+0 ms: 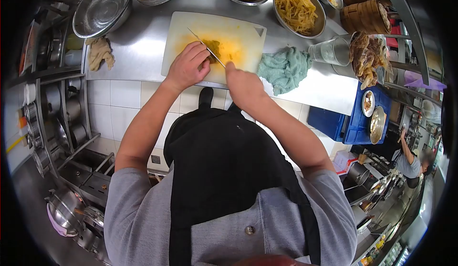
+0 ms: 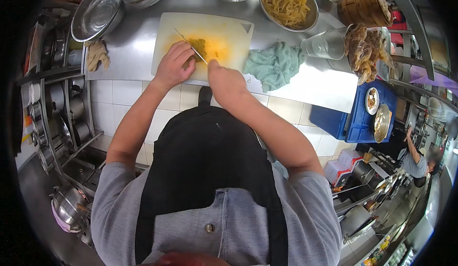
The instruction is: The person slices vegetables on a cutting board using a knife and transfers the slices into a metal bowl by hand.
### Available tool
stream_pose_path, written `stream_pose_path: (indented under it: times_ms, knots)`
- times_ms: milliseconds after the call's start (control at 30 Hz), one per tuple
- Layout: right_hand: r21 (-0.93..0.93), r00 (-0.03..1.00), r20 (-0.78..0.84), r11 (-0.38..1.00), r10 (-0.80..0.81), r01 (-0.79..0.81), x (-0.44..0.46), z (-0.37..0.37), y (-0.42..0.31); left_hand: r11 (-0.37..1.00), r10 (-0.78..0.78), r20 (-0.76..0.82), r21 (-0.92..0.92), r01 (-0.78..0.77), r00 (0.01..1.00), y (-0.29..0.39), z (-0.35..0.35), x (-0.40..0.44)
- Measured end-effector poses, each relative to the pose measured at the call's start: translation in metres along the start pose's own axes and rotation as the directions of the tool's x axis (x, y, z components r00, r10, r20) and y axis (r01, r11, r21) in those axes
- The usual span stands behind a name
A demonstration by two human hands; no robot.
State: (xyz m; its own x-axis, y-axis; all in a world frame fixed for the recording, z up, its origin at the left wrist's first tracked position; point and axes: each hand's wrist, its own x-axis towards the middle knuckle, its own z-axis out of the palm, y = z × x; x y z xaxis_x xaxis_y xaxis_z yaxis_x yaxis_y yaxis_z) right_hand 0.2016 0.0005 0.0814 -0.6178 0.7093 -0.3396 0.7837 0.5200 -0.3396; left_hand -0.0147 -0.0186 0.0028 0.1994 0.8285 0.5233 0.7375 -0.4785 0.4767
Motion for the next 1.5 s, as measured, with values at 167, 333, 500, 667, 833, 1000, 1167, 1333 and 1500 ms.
stream_pose_path:
  times_ms: [167, 333, 500, 667, 833, 1000, 1167, 1333, 1500]
  knots:
    - [0.006, 0.999, 0.043, 1.0, 0.003, -0.004, -0.009, 0.004, 0.01, 1.0, 0.014, -0.01, 0.014, -0.014, 1.0, 0.001, -0.001, 0.002]
    - [-0.05, 0.99, 0.126, 0.997, 0.058, -0.052, -0.089, 0.018, 0.043, 0.999, 0.009, 0.006, 0.034, -0.009, 1.0, 0.004, -0.003, 0.001]
    - [-0.061, 0.986, 0.147, 0.995, 0.083, -0.074, -0.104, 0.003, 0.041, 0.999, -0.013, 0.01, 0.051, 0.013, 1.0, 0.005, -0.005, 0.001]
    - [0.012, 0.996, 0.076, 0.998, 0.055, -0.056, -0.077, -0.003, 0.022, 0.999, -0.03, -0.002, 0.03, 0.03, 1.0, 0.004, -0.004, 0.0]
    - [-0.038, 0.998, 0.063, 0.999, 0.032, -0.029, -0.063, -0.005, 0.016, 1.0, -0.019, 0.004, 0.007, 0.019, 1.0, 0.002, -0.002, -0.003]
    - [-0.06, 1.0, 0.0, 0.998, 0.003, -0.003, -0.02, 0.007, 0.004, 1.0, -0.01, -0.001, 0.009, 0.01, 1.0, 0.0, 0.0, -0.004]
    - [-0.009, 1.0, 0.021, 1.0, -0.002, 0.002, 0.016, 0.0, -0.005, 1.0, -0.016, -0.005, 0.011, 0.016, 1.0, 0.004, -0.002, -0.003]
    - [-0.002, 0.999, 0.04, 1.0, -0.005, 0.005, -0.049, 0.016, 0.025, 1.0, -0.025, 0.008, 0.003, 0.025, 1.0, 0.0, 0.0, -0.005]
    - [-0.039, 0.981, 0.173, 0.996, 0.085, -0.079, -0.11, 0.009, 0.043, 1.0, -0.025, 0.012, 0.01, 0.025, 1.0, 0.004, -0.005, -0.003]
